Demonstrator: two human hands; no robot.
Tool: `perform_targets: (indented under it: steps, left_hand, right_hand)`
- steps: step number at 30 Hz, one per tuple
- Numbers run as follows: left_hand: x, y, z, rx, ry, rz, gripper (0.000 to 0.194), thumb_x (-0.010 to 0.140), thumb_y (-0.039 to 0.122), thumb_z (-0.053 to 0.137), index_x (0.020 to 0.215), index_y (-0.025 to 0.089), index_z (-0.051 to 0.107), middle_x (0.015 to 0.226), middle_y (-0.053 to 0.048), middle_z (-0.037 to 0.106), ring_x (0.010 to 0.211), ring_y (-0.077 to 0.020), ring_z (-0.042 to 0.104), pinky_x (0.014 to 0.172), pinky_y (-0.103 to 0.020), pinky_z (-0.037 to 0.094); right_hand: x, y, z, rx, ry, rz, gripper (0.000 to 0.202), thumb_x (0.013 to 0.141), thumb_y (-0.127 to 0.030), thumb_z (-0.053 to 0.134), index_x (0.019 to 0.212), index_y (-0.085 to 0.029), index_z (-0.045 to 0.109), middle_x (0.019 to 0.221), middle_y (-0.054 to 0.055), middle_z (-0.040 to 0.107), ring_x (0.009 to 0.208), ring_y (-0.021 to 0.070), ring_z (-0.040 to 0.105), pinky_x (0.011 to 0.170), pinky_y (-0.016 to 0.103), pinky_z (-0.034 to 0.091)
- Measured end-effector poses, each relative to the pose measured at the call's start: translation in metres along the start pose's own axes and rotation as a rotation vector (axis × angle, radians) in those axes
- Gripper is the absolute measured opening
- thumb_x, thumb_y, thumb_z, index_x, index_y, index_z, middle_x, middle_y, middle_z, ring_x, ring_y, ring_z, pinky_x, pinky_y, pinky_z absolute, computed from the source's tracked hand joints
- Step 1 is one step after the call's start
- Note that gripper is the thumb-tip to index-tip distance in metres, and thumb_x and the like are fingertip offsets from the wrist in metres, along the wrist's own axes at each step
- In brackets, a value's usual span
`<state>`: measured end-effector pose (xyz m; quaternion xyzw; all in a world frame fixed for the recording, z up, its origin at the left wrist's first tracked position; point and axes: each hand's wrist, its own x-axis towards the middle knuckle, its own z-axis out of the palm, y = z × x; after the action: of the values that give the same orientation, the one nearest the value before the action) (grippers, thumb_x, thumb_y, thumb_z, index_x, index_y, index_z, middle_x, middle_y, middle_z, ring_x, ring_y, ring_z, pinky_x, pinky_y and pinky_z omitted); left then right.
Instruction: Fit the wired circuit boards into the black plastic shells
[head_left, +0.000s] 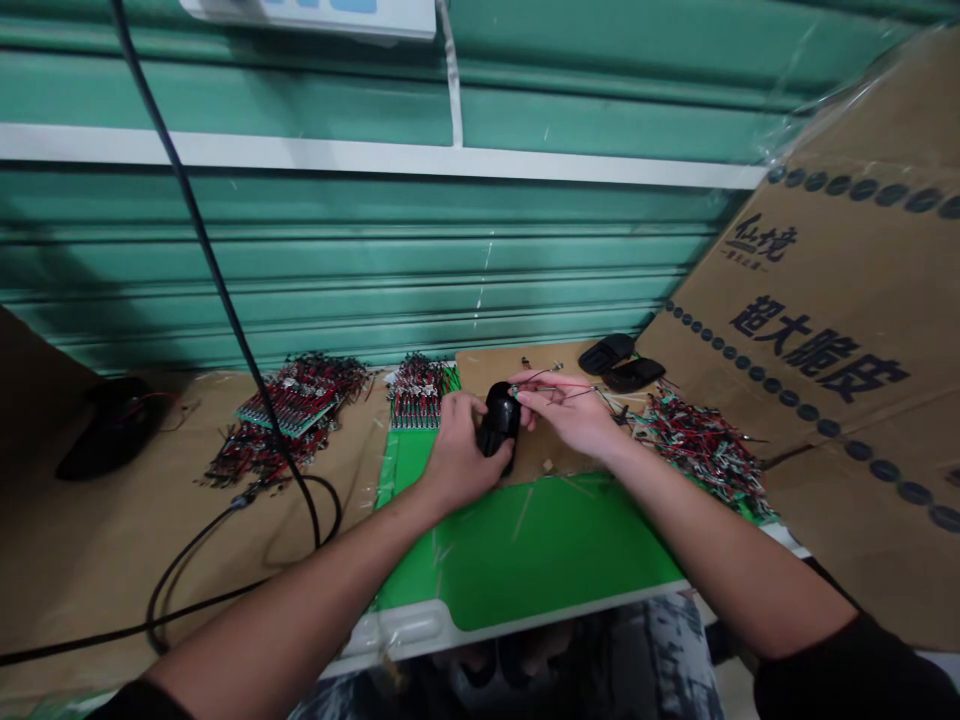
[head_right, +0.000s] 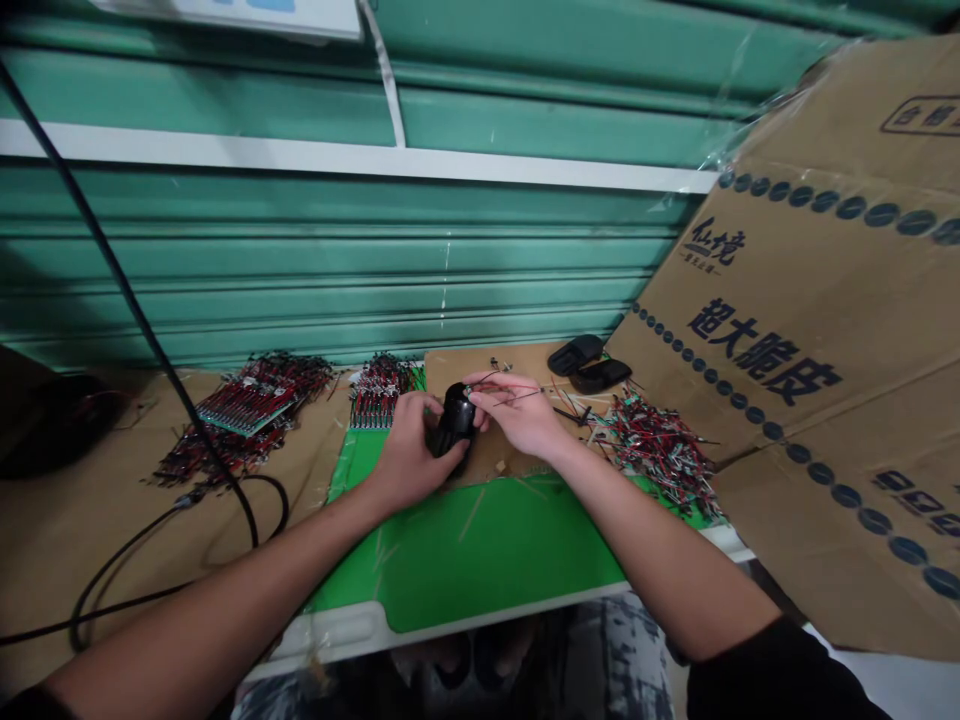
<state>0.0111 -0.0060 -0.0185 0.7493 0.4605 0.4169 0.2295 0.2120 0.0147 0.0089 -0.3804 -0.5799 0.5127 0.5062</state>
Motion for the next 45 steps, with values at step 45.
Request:
perform_targets:
  steps: [45]
  left_hand:
    - [0.011, 0.012, 0.001, -0.888, 0.083, -0.434, 0.046, 0.065, 0.039, 0.09, 0.099, 0.017, 0.069, 0.096, -0.004, 0.075, 0.078, -0.0163, 0.069, 0.07, -0.026, 0.055]
  right_hand:
    - [-0.009, 0.017, 0.004, -0.481, -0.024, -0.359, 0.027, 0.094, -0.047, 0.076, 0.108, -0.025, 0.081, 0.099, 0.007, 0.066, 0.072, 0.0158, 0.061, 0.059, 0.028, 0.049]
